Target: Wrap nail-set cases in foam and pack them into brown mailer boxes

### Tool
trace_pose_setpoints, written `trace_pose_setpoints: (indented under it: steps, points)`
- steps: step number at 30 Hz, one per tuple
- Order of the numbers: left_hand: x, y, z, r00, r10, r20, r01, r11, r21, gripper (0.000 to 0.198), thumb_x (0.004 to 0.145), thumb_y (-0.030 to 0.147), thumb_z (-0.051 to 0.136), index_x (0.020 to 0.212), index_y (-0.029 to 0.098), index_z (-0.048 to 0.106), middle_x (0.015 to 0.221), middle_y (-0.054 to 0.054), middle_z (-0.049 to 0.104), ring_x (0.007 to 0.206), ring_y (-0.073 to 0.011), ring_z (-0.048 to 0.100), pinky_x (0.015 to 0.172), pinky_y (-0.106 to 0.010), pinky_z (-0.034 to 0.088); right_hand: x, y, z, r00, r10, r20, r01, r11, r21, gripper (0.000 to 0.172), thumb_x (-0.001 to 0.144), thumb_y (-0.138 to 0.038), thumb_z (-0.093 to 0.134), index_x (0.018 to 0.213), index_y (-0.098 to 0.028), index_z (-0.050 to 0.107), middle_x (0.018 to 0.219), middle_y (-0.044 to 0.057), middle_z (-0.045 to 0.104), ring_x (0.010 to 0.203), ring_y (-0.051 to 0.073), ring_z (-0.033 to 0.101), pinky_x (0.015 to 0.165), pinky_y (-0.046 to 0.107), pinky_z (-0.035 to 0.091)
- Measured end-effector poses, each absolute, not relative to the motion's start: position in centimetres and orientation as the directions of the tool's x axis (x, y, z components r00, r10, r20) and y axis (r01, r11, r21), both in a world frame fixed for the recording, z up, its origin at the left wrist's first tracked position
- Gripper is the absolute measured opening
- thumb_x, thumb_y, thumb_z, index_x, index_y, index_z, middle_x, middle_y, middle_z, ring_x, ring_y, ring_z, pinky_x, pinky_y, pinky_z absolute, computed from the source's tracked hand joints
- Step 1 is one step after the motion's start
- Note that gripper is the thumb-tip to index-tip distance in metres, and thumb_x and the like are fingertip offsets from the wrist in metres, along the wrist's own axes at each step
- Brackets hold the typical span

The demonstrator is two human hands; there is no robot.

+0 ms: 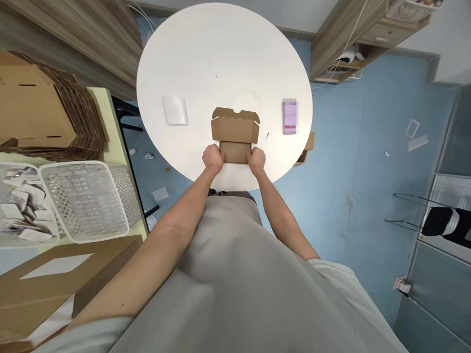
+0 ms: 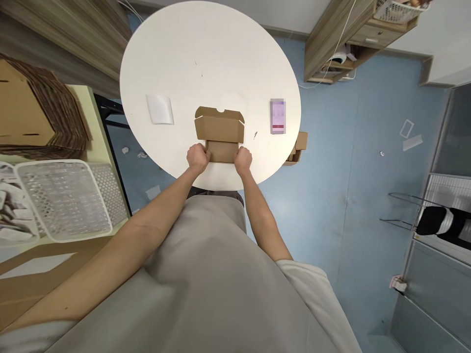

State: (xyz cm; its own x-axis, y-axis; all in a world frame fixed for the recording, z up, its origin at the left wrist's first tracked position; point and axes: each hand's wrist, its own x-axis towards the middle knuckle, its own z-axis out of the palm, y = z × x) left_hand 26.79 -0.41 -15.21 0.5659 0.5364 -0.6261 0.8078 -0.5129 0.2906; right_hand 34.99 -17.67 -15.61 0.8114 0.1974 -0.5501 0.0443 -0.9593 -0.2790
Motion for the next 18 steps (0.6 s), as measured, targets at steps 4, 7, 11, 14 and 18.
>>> trace_pose_setpoints:
  steps: [4,7,11,14,18]
  points:
    - [26.6,0.1,-15.0,0.567,0.511,-0.646,0.806,-0.506,0.308,0.017,0.092,0.023,0.064,0.104,0.022,0.075,0.116,-0.018,0.077,0.111,-0.0395,0.070,0.092,-0.048,0.055,34.9,-17.2,-14.8,0.802,0.149,-0.578,0.024,-0.976,-0.218,0.020,0.107,-0.013,0.049,0.095,-0.021,0.063,0.103,0.015,0.072,0.097,0.030,0.069,0.083,0.037,0.053]
    - [26.5,1.4,-14.6,0.584,0.479,-0.656,0.797,-0.493,0.350,0.012,0.093,0.032,0.069,0.097,0.023,0.076,0.108,-0.016,0.079,0.114,-0.0413,0.072,0.097,-0.050,0.058,34.7,-17.1,-13.9,0.808,0.108,-0.579,0.007,-0.985,-0.174,0.019,0.113,-0.025,0.053,0.102,-0.019,0.067,0.110,0.019,0.075,0.104,0.033,0.072,0.087,0.038,0.055]
    - [26.8,5.4,-13.8,0.603,0.569,-0.559,0.798,-0.438,0.414,0.030,0.095,0.040,0.070,0.115,0.019,0.075,0.127,-0.019,0.077,0.130,-0.0421,0.069,0.116,-0.055,0.056,34.2,-18.1,-11.7,0.867,0.062,-0.494,-0.022,-0.986,-0.164,0.040,0.117,-0.051,0.052,0.103,-0.018,0.070,0.106,0.020,0.077,0.104,0.034,0.074,0.087,0.037,0.056]
    - [28.0,9.8,-13.0,0.554,0.692,-0.462,0.825,-0.381,0.418,0.047,0.095,0.039,0.072,0.134,0.013,0.066,0.147,-0.025,0.066,0.144,-0.0431,0.061,0.126,-0.058,0.049,33.1,-19.7,-9.7,0.902,0.007,-0.432,-0.073,-0.983,-0.167,0.043,0.118,-0.050,0.050,0.101,-0.018,0.073,0.103,0.019,0.079,0.101,0.032,0.076,0.086,0.036,0.055]
    - [29.6,15.2,-11.5,0.544,0.730,-0.414,0.819,-0.353,0.452,0.063,0.095,0.047,0.077,0.145,0.015,0.055,0.152,-0.025,0.059,0.153,-0.0475,0.052,0.126,-0.066,0.048,30.3,-21.8,-7.5,0.927,-0.094,-0.364,-0.176,-0.964,-0.200,0.036,0.115,-0.045,0.058,0.104,-0.016,0.076,0.110,0.019,0.084,0.105,0.032,0.079,0.091,0.036,0.055]
